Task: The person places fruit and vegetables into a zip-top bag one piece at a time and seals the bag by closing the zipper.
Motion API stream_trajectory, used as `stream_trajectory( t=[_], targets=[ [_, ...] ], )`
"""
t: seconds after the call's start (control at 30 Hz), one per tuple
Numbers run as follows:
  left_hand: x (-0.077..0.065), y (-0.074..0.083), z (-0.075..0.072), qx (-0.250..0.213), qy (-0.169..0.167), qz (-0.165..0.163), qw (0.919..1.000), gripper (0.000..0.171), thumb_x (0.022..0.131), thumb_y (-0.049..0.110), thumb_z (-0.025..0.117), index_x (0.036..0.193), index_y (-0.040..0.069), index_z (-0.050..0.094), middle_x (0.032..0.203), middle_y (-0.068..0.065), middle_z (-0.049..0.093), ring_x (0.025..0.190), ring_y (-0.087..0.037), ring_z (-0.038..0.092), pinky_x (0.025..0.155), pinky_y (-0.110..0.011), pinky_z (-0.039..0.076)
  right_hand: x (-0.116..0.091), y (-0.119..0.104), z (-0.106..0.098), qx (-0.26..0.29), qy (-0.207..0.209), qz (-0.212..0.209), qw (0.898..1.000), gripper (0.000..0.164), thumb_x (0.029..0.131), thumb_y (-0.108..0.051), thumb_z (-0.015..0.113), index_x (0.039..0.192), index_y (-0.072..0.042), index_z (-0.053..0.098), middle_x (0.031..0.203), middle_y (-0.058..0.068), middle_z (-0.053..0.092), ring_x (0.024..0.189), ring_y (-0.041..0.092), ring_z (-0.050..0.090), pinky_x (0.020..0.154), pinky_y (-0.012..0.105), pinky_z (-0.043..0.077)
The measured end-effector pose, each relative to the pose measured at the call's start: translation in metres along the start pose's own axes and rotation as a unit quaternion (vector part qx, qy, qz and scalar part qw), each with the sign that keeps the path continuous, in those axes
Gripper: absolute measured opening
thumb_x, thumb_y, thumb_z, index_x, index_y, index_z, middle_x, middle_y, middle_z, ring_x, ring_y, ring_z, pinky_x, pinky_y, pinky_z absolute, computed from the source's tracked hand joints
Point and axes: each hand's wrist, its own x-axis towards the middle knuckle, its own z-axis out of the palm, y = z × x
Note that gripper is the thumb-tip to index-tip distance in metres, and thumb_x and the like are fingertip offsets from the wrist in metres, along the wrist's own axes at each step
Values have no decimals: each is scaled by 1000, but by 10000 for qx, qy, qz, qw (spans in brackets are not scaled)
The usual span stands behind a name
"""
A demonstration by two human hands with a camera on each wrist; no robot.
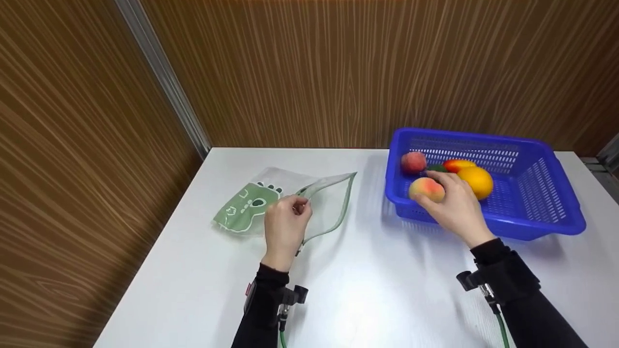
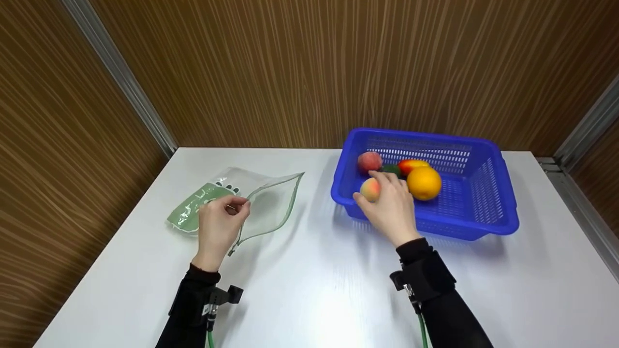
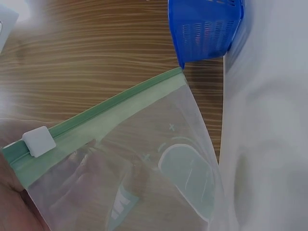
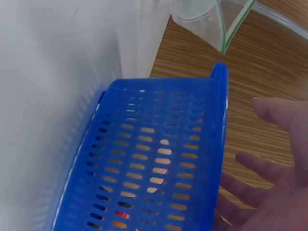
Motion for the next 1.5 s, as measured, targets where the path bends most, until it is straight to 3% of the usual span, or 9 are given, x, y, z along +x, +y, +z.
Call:
stream_trajectory(
  t=[0.17, 0.3, 0.5, 0.7, 0.93, 1.13, 1.33, 1.5],
  targets=[
    [1, 1, 2, 62, -20, -28, 10000, 8, 81, 12, 66, 78, 11, 74, 64, 2, 66, 59, -9, 58, 57, -23, 45, 13, 9, -4, -263, -277, 276, 9989, 64, 85, -38, 66, 134, -2, 47, 136, 27, 48, 121, 46, 43, 103, 62, 32],
    [1, 1, 2, 89, 15, -6, 10000, 8, 81, 13, 67, 77, 11, 74, 64, 2, 66, 59, -9, 58, 57, -23, 45, 23, 13, -4, -417, -723, 444, 9955, 72, 85, -45, 65, 137, -1, 43, 138, 31, 45, 120, 47, 42, 103, 63, 32],
    [-1, 3, 3, 114, 4, 17, 9999, 8, 81, 13, 67, 77, 11, 73, 65, 1, 66, 59, -9, 59, 57, -23, 45, 38, 16, -3, -643, -1497, 759, 9837, 78, 85, -48, 63, 140, 0, 38, 134, 33, 44, 115, 46, 45, 102, 63, 34],
    [-2, 3, 2, 149, 6, 21, 9999, 9, 81, 13, 66, 77, 11, 74, 65, 1, 66, 59, -9, 59, 57, -24, 45, 51, 19, 1, -805, -1997, 994, 9715, 81, 84, -48, 64, 143, -1, 34, 134, 32, 41, 114, 45, 44, 105, 63, 31],
    [-3, 4, 2, 144, -35, 33, 9999, 9, 81, 13, 66, 78, 10, 74, 65, 1, 66, 59, -9, 60, 57, -23, 46, 63, 24, 5, -887, -2294, 804, 9659, 81, 83, -41, 66, 141, 5, 34, 135, 32, 47, 115, 43, 49, 108, 60, 32],
    [-5, 5, 2, 229, -31, 59, 9997, 7, 80, 13, 67, 77, 12, 73, 64, 3, 65, 59, -7, 58, 56, -22, 45, 69, 29, 9, -1025, -2538, 596, 9600, 77, 81, -36, 67, 140, 4, 36, 130, 31, 52, 111, 43, 51, 106, 60, 35],
    [-6, 6, 2, 188, -76, 26, 9998, 8, 80, 14, 67, 77, 12, 73, 64, 3, 65, 59, -8, 58, 57, -22, 44, 72, 35, 12, -994, -2985, 805, 9458, 79, 83, -34, 63, 141, 8, 29, 135, 34, 46, 115, 46, 49, 107, 62, 33],
    [-6, 7, 3, 188, -82, 49, 9998, 8, 81, 15, 67, 76, 12, 73, 64, 2, 65, 59, -8, 58, 57, -22, 44, 73, 39, 12, -1014, -3038, 834, 9437, 74, 84, -31, 60, 137, 10, 30, 130, 35, 47, 110, 46, 50, 106, 62, 35]
  ],
)
